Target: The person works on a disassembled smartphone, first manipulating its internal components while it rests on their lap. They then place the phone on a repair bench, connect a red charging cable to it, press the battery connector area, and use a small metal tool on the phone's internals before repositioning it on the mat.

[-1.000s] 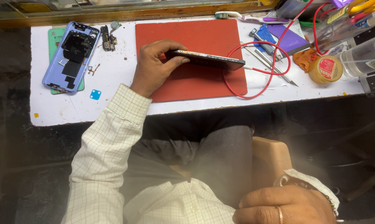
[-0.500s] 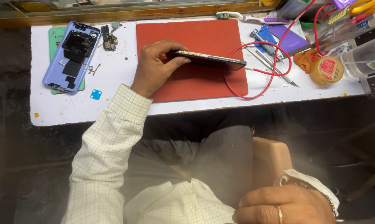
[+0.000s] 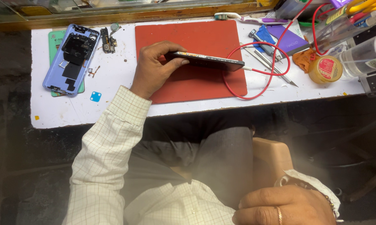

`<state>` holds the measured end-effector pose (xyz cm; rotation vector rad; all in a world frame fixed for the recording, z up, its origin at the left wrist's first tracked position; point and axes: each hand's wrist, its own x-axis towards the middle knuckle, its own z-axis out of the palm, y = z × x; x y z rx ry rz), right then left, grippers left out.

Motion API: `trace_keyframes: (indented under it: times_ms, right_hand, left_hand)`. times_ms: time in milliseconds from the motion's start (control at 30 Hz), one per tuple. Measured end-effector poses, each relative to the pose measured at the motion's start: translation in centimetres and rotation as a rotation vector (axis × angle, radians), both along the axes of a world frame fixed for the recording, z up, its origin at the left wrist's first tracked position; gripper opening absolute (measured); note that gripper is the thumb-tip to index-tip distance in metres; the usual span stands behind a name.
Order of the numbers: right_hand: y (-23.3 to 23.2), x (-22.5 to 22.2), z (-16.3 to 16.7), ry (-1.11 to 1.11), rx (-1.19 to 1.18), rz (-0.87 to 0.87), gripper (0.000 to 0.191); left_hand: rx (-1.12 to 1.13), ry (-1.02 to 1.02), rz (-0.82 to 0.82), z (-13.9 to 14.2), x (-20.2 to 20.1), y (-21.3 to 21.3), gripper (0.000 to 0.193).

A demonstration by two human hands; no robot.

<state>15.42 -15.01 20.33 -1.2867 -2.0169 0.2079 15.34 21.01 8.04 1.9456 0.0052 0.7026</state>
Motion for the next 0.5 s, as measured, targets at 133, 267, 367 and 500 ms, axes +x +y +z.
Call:
trace_keyframes:
  times_ms: [133, 267, 367, 500]
  right_hand:
    - [0.35, -0.08, 0.37, 0.036, -0.036, -0.019, 0.013]
    - [0.88, 0.40, 0.33, -0.022, 0.058, 0.074, 0.012]
    - [0.73, 0.11, 0.49, 0.000, 0.019, 0.049, 0.012]
    - [0.34, -0.34, 0.46, 0.055, -0.012, -0.029, 0.011]
  left_hand:
    - [0.014, 0.000, 0.003, -0.03, -0.03, 0.07, 0.017]
    - [-0.008, -0.011, -0.014, -0.06, -0.02, 0.01, 0.016]
    - [-0.005, -0.015, -0.013, -0.10, 0.07, 0.02, 0.017]
    - [0.001, 0.001, -0.007, -0.20, 0.09, 0.11, 0.016]
